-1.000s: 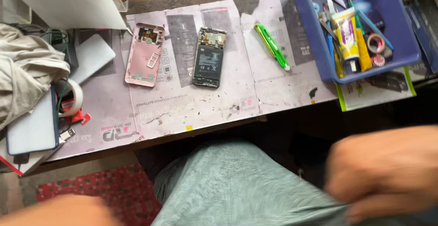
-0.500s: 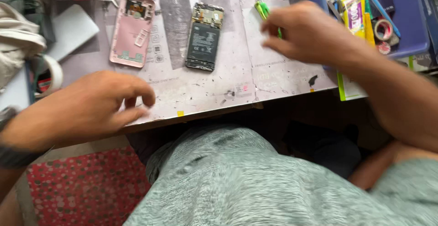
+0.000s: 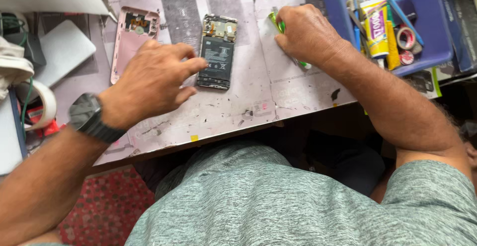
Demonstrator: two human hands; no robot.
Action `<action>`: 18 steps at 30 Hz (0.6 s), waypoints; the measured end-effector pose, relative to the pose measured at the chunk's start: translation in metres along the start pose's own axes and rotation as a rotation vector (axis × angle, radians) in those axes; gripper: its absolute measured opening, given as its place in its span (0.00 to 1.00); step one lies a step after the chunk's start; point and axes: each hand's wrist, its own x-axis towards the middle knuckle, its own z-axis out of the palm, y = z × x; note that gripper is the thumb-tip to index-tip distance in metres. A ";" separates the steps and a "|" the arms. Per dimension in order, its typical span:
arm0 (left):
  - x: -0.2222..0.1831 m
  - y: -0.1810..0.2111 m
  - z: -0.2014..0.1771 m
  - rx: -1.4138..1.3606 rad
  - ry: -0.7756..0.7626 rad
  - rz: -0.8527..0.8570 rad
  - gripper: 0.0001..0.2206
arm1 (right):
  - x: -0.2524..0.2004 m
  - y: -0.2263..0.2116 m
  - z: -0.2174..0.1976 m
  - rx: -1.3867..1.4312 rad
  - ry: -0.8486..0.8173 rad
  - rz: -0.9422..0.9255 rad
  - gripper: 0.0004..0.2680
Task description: The person uses a green utility knife and a green screwdriver to pry and manipulate the internal components of a disassembled smartphone. They work on the battery area and the bottom edge of the device, attempting to separate parts or remove adhesive.
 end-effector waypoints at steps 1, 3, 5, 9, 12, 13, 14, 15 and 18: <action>0.002 -0.001 0.004 -0.007 0.011 0.009 0.22 | 0.000 -0.010 -0.002 -0.004 0.043 -0.012 0.12; 0.007 -0.005 0.011 -0.021 0.028 0.025 0.23 | 0.001 -0.020 -0.005 -0.034 0.083 -0.088 0.15; 0.012 -0.010 0.017 0.020 0.008 0.029 0.23 | 0.006 -0.019 0.005 0.008 0.005 -0.029 0.15; 0.017 -0.022 0.023 0.045 0.009 0.043 0.23 | -0.002 -0.028 -0.008 0.098 0.057 -0.098 0.05; 0.018 -0.032 0.025 -0.024 0.058 0.098 0.22 | -0.019 -0.026 -0.008 0.327 0.221 -0.395 0.03; 0.017 -0.034 0.026 -0.033 0.060 0.099 0.21 | -0.025 -0.027 -0.004 0.448 0.239 -0.471 0.03; 0.016 -0.035 0.027 -0.042 0.062 0.099 0.20 | -0.029 -0.030 0.007 0.524 0.243 -0.502 0.04; 0.017 -0.037 0.027 -0.046 0.071 0.103 0.20 | -0.030 -0.036 0.020 0.595 0.252 -0.534 0.06; 0.016 -0.041 0.025 -0.123 0.158 0.143 0.19 | -0.038 -0.044 0.046 0.860 0.245 -0.593 0.12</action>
